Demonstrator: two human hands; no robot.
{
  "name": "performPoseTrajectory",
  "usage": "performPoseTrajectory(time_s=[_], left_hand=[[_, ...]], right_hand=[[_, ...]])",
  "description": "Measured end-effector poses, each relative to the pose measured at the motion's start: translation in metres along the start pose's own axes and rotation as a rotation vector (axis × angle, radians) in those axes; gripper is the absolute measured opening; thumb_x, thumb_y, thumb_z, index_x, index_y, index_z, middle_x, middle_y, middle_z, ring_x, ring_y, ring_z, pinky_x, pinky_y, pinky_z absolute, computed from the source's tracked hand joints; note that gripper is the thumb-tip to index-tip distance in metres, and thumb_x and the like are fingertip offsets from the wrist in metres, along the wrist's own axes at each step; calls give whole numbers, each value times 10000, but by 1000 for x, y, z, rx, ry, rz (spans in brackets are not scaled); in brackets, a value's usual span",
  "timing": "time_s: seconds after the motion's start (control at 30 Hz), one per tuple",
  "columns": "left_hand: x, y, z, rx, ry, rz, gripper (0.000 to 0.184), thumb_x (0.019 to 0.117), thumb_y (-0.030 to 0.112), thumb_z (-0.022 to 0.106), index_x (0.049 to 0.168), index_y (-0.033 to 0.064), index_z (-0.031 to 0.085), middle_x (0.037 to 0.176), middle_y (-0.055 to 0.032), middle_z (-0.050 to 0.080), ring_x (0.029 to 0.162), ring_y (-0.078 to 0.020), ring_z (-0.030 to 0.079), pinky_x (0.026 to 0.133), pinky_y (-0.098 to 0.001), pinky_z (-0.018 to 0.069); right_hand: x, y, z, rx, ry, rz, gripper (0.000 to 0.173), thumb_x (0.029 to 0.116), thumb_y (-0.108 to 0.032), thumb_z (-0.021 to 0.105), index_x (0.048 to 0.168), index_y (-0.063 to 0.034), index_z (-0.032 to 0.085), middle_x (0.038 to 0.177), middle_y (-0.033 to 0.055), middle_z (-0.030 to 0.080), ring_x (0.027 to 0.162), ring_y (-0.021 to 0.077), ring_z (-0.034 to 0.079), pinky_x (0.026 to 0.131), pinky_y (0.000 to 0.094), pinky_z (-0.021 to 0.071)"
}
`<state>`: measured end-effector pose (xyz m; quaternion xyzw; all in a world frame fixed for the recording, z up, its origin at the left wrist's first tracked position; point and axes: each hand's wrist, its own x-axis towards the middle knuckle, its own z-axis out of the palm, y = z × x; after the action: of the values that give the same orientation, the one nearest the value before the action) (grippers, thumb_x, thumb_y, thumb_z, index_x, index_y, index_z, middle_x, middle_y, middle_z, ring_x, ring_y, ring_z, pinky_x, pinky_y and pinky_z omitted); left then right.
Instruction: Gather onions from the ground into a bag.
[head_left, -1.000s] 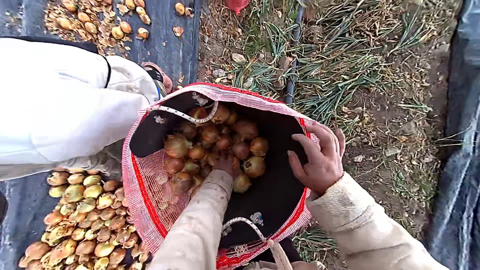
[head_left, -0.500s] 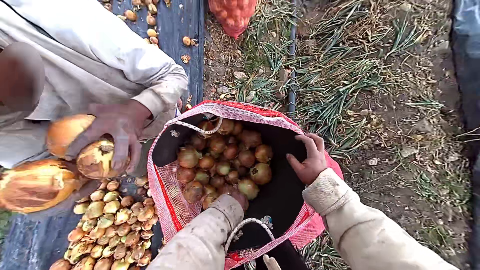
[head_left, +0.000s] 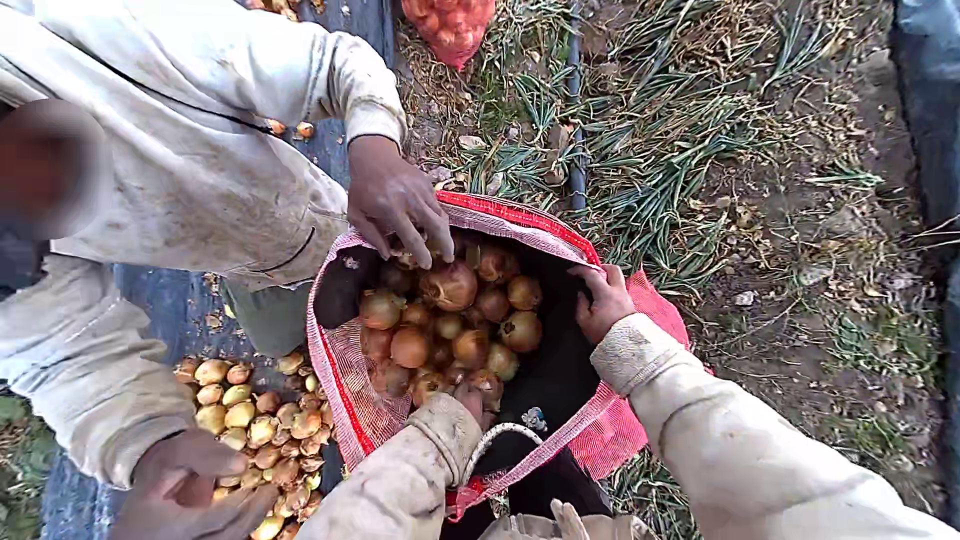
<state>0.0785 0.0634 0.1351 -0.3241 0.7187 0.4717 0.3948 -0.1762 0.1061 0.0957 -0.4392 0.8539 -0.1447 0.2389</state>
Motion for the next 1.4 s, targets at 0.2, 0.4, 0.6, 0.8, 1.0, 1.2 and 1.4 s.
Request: performPoseTrajectory(time_s=[0.2,0.4,0.6,0.8,1.0,1.2,1.4], left_hand=[[74,-70,-12,42,289,-207,591,980,367,669,1410,-27,568,1496,-293,481,1421,-478,415,1164,-591,353],[104,-95,-27,-342,328,-442,716,904,585,716,1246,-43,670,1358,-257,619,1314,-378,574,1133,-554,413],[131,-71,-30,-948,782,-511,1241,627,377,1001,1574,51,268,1475,-289,491,1341,-404,530,1127,-546,432],[111,-63,-30,-709,770,-425,1228,577,335,1014,1587,163,337,1533,-268,438,1364,-436,499,1102,-591,445],[62,-102,-78,340,905,-187,762,804,63,775,1501,264,542,1539,-244,455,1427,-537,367,1098,-784,231],[74,-110,-114,669,514,-177,795,925,170,685,1576,-67,294,1676,-254,227,1569,-439,152,1214,-708,48],[111,-131,-131,606,823,-9,534,1005,349,608,1392,-18,582,1514,-302,477,1435,-519,399,1139,-683,302]], right_hand=[[2,3,-3,-37,-56,69,436,932,76,572,1336,-68,650,1416,334,506,1211,522,587,943,658,512],[5,0,-2,-45,-58,87,444,914,73,600,1328,-79,658,1408,321,512,1213,503,587,948,635,515],[6,2,-1,-23,-37,69,431,888,69,627,1296,-65,671,1380,330,525,1193,514,590,916,656,515],[6,1,-2,-25,-78,92,442,888,63,664,1313,-59,655,1395,331,517,1232,521,567,943,674,502],[4,-5,-7,-32,-141,145,438,916,17,656,1341,-86,643,1451,325,477,1234,515,574,945,672,500],[1,1,-7,-8,-115,86,423,887,3,686,1301,-76,660,1415,322,499,1211,502,584,932,641,517],[6,2,-3,32,-41,25,383,858,20,706,1234,-47,691,1342,321,538,1171,498,593,900,638,522]])
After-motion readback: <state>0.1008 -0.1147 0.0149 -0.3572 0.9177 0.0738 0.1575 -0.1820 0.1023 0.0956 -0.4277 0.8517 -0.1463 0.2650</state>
